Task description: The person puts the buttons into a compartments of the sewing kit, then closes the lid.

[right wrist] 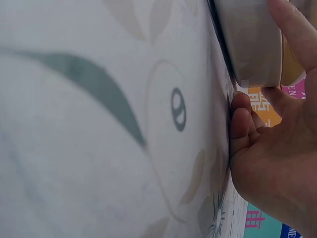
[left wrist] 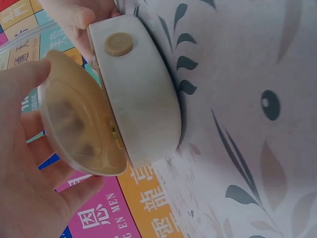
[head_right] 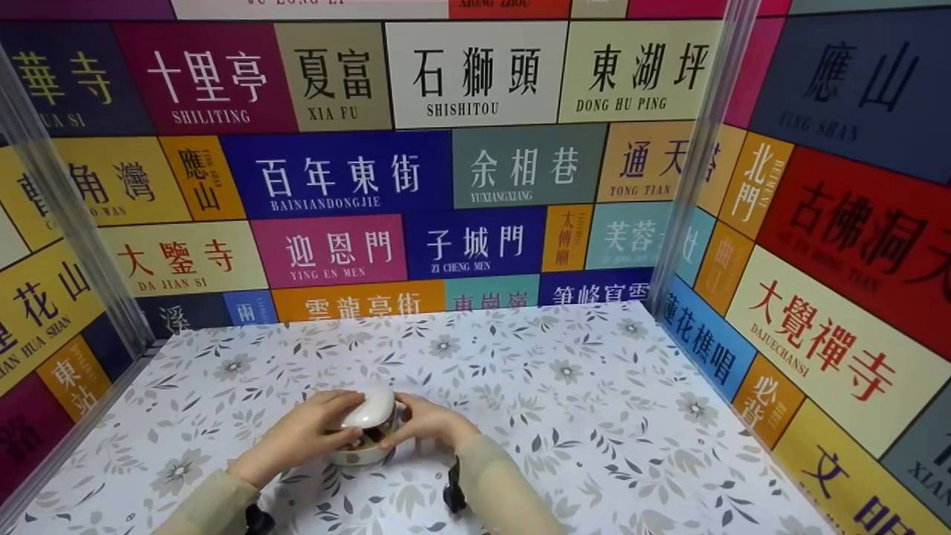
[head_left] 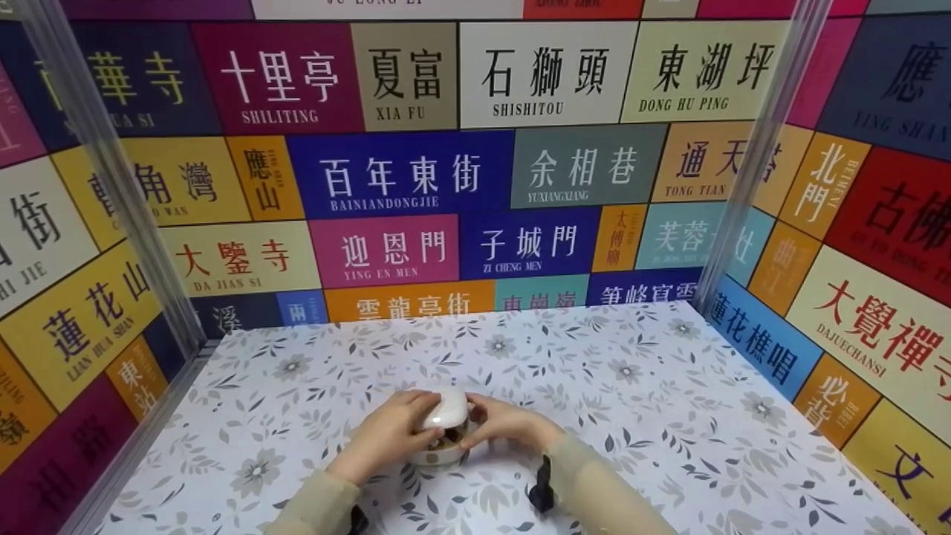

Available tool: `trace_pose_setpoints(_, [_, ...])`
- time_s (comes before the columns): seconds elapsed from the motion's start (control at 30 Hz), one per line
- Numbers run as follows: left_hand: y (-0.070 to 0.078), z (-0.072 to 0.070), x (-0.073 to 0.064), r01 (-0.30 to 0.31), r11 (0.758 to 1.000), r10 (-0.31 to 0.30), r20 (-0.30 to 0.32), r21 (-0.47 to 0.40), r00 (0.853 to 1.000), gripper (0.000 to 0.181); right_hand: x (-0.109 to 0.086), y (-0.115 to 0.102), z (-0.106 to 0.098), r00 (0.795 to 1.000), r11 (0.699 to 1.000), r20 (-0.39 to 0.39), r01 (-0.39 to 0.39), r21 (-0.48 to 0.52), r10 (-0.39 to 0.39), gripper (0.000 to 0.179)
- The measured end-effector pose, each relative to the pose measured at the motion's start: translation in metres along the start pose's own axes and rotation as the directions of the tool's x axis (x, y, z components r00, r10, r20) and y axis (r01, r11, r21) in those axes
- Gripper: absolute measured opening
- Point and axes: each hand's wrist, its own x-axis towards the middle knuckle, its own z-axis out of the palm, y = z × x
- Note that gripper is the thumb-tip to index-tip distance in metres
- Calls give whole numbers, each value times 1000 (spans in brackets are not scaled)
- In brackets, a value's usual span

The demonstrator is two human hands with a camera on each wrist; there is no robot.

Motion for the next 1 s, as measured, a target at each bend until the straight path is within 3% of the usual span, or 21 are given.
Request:
trace_pose_setpoints(0.2, [0, 4, -3, 30, 999, -31, 49, 32, 998, 58, 1, 0, 2, 1000, 1000, 4, 27, -6, -27, 89])
trace_pose_setpoints(0.47, [0, 8, -6, 11, 997, -15, 53, 71, 998, 61, 0, 1, 1, 999, 999, 19, 39, -22, -38, 88])
trace_pose_setpoints(0.7, [4, 9, -6, 102, 994, -107, 121, 46, 987, 64, -3, 2, 2, 1000, 1000, 17, -9, -8, 10, 85])
trace_pose_setpoints(1.0, [4, 8, -5, 101, 994, -106, 109, 46, 988, 62, -2, 1, 1, 1000, 1000, 12, 0, -23, 0, 89])
